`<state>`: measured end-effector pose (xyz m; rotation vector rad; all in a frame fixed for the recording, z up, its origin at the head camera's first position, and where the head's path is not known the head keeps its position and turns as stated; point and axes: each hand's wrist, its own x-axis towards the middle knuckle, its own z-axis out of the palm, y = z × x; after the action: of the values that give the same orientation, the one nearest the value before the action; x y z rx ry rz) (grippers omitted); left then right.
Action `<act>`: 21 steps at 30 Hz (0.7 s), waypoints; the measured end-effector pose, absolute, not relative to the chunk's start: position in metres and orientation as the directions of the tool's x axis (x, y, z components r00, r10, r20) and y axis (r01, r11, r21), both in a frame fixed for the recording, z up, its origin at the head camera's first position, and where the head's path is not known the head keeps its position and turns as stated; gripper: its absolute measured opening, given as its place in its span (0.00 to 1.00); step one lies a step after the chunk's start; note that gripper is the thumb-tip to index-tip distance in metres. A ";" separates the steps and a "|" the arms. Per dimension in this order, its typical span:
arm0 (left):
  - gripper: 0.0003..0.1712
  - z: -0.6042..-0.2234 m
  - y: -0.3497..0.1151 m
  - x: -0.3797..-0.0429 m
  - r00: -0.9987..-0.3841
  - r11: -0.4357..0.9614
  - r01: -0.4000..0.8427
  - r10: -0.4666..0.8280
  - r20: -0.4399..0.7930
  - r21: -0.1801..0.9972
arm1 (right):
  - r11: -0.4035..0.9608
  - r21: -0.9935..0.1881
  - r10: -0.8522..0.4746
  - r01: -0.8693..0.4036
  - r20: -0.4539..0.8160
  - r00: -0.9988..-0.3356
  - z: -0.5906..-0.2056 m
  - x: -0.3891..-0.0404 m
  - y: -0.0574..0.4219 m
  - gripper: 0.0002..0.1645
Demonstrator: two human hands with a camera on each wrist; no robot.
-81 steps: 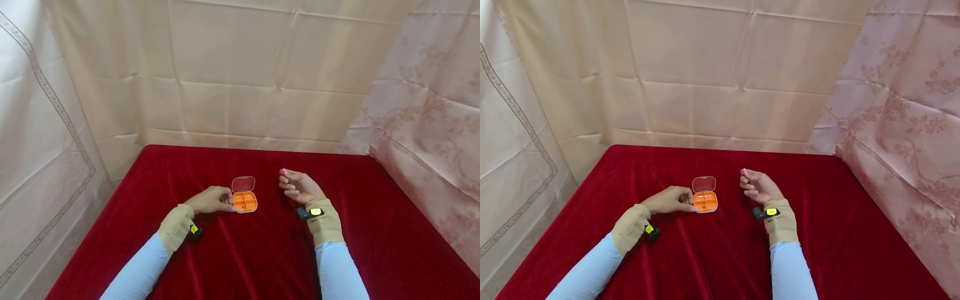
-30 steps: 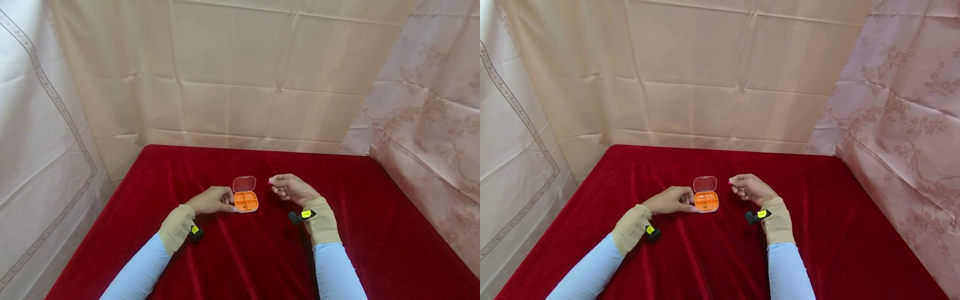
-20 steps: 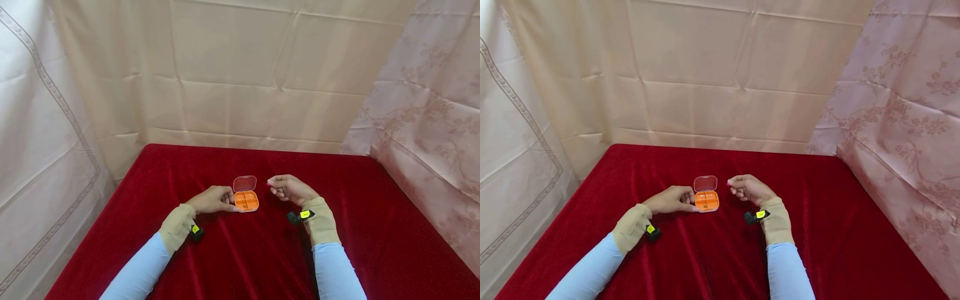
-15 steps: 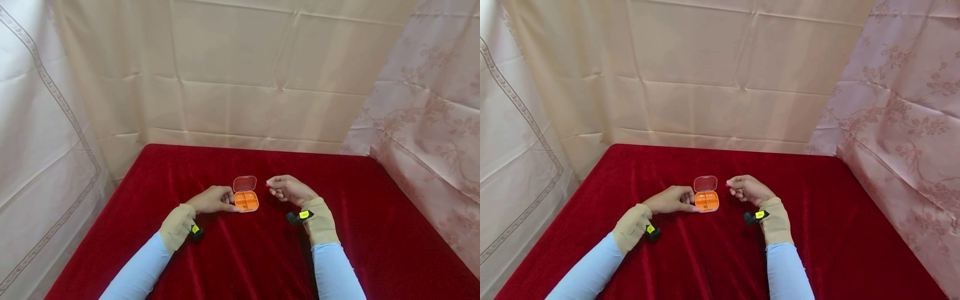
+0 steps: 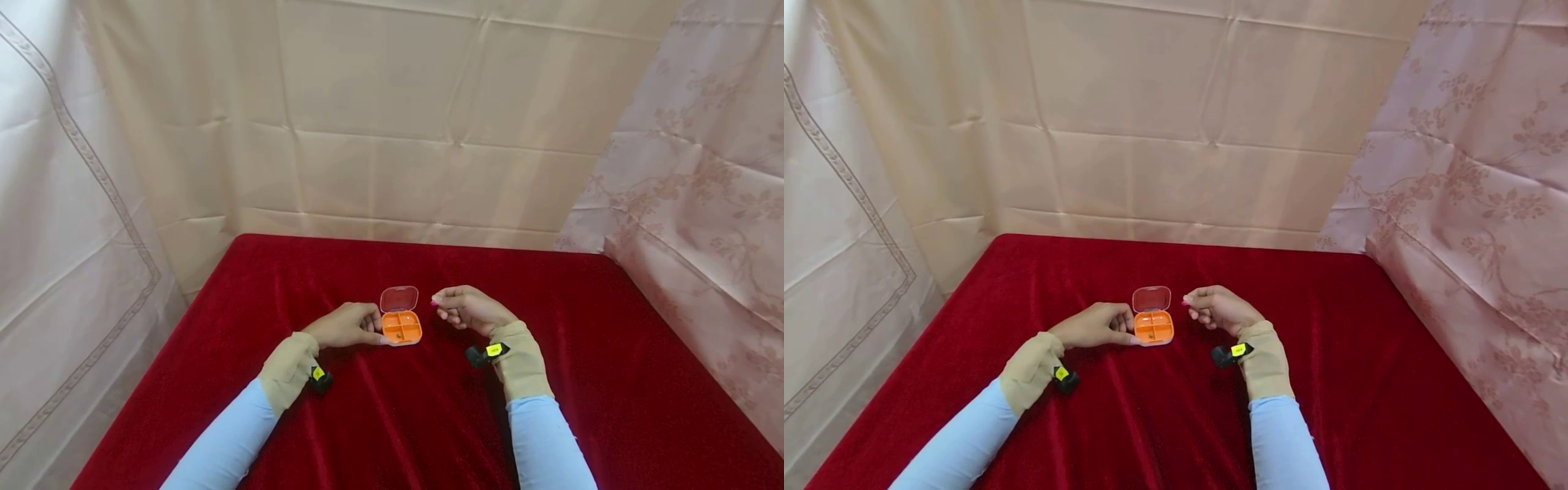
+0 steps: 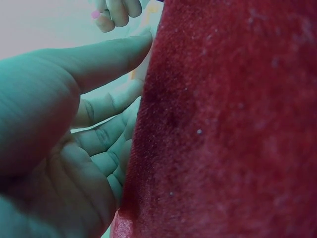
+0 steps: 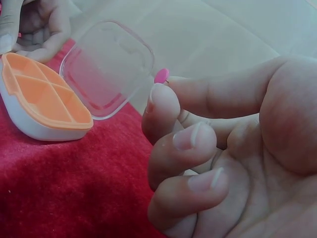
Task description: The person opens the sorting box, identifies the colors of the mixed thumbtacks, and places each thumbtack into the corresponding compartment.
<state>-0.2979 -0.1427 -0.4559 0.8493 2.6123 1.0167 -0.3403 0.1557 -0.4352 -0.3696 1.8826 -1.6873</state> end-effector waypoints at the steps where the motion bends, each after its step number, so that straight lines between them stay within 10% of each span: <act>1: 0.18 -0.456 -0.143 -0.298 -0.812 0.597 0.437 0.584 0.009 0.673 | 0.163 -0.972 -0.561 0.169 -0.232 -0.794 -0.435 -0.340 0.155 0.25; 21: 0.14 -0.457 -0.142 -0.298 -0.804 0.588 0.453 0.594 0.022 0.671 | 0.189 -0.967 -0.557 0.171 -0.250 -0.792 -0.434 -0.338 0.151 0.22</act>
<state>-0.2983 -0.1418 -0.4574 0.8733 2.6120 1.0167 -0.3376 0.1506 -0.4344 -0.3600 1.9006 -1.6574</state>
